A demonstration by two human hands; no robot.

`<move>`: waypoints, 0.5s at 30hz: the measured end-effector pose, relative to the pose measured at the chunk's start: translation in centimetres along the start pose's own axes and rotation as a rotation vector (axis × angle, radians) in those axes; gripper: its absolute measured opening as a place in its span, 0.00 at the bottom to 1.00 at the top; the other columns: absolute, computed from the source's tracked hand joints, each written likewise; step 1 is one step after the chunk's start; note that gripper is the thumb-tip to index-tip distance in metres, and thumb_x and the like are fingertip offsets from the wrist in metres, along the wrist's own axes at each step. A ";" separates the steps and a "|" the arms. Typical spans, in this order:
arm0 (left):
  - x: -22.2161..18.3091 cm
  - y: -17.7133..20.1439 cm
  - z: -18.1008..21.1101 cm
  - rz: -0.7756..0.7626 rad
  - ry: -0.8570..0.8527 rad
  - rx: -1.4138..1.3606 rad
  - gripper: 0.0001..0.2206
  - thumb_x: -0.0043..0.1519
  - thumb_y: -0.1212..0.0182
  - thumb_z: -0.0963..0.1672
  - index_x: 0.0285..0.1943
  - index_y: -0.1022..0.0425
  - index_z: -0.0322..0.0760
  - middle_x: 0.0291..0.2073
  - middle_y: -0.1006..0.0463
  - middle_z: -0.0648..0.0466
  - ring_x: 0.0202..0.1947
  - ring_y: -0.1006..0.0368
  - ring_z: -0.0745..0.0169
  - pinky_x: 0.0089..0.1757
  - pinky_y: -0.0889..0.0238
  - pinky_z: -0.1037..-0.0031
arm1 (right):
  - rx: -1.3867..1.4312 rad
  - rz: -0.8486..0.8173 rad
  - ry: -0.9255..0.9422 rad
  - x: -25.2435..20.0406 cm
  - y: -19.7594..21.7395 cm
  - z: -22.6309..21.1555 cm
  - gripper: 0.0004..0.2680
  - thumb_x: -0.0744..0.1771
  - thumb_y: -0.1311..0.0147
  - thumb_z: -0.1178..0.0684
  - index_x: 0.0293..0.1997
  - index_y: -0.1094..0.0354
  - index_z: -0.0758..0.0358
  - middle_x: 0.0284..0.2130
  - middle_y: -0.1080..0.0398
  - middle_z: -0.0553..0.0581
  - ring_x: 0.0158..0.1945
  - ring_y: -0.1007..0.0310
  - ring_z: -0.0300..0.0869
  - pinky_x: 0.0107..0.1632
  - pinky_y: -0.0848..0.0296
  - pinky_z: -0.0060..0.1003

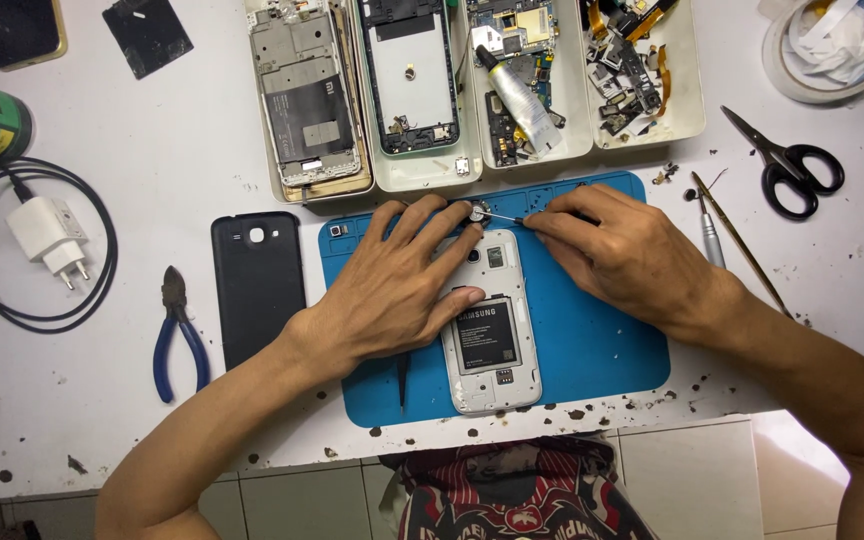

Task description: Disassembling a mobile phone and manipulating internal components using precision tools.

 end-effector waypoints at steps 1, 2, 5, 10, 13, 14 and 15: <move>0.0 0.0 0.0 -0.004 0.005 -0.001 0.27 0.71 0.53 0.56 0.68 0.31 0.34 0.65 0.32 0.42 0.65 0.38 0.42 0.58 0.44 0.49 | -0.001 0.005 0.004 0.1 -0.1 0.0 0.09 0.68 0.39 0.61 0.53 0.25 0.67 0.43 0.26 0.63 0.43 0.24 0.50 0.47 0.20 0.39; 0.0 0.0 -0.1 -0.003 0.005 0.000 0.27 0.71 0.53 0.56 0.68 0.31 0.34 0.65 0.32 0.42 0.65 0.38 0.42 0.58 0.44 0.49 | -0.002 0.006 0.005 0.1 -0.1 -0.1 0.09 0.68 0.39 0.61 0.53 0.25 0.67 0.43 0.26 0.63 0.43 0.24 0.50 0.47 0.20 0.39; 0.0 0.0 -0.1 -0.006 0.005 -0.005 0.26 0.71 0.52 0.56 0.67 0.31 0.34 0.66 0.32 0.42 0.66 0.38 0.42 0.59 0.44 0.48 | 0.017 0.021 0.007 0.1 -0.3 -0.1 0.09 0.68 0.38 0.61 0.54 0.25 0.68 0.42 0.26 0.64 0.43 0.24 0.51 0.47 0.20 0.41; 0.0 0.0 -0.2 -0.005 0.018 -0.019 0.23 0.71 0.53 0.54 0.67 0.32 0.37 0.65 0.33 0.41 0.65 0.38 0.42 0.57 0.46 0.48 | 0.025 -0.002 -0.002 0.0 -0.2 -0.1 0.10 0.68 0.40 0.61 0.55 0.27 0.68 0.43 0.26 0.64 0.43 0.24 0.51 0.48 0.20 0.42; 0.0 -0.1 -0.3 0.005 0.016 -0.020 0.24 0.71 0.54 0.54 0.68 0.31 0.37 0.65 0.33 0.42 0.64 0.38 0.43 0.57 0.46 0.49 | 0.003 -0.046 -0.011 -0.2 0.2 0.2 0.10 0.68 0.40 0.60 0.54 0.26 0.67 0.43 0.26 0.64 0.43 0.24 0.51 0.49 0.20 0.42; 0.0 -0.1 -0.3 0.005 0.017 -0.019 0.24 0.71 0.54 0.54 0.68 0.31 0.37 0.65 0.33 0.42 0.64 0.38 0.43 0.57 0.46 0.49 | 0.002 -0.047 -0.010 -0.2 0.4 0.3 0.10 0.68 0.40 0.60 0.54 0.26 0.67 0.43 0.26 0.64 0.43 0.24 0.51 0.49 0.20 0.42; 0.0 0.0 -0.3 0.006 0.019 -0.015 0.23 0.71 0.53 0.54 0.67 0.32 0.38 0.64 0.32 0.42 0.64 0.38 0.43 0.57 0.46 0.49 | 0.009 -0.055 -0.021 -0.2 0.5 0.3 0.10 0.68 0.40 0.59 0.55 0.26 0.67 0.43 0.26 0.63 0.43 0.24 0.51 0.49 0.20 0.42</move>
Point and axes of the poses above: each hand's wrist, its own x-axis towards the middle knuckle, its own y-axis out of the back of the hand, z = x × y, the point moved 1 cm from there along x, towards the middle knuckle
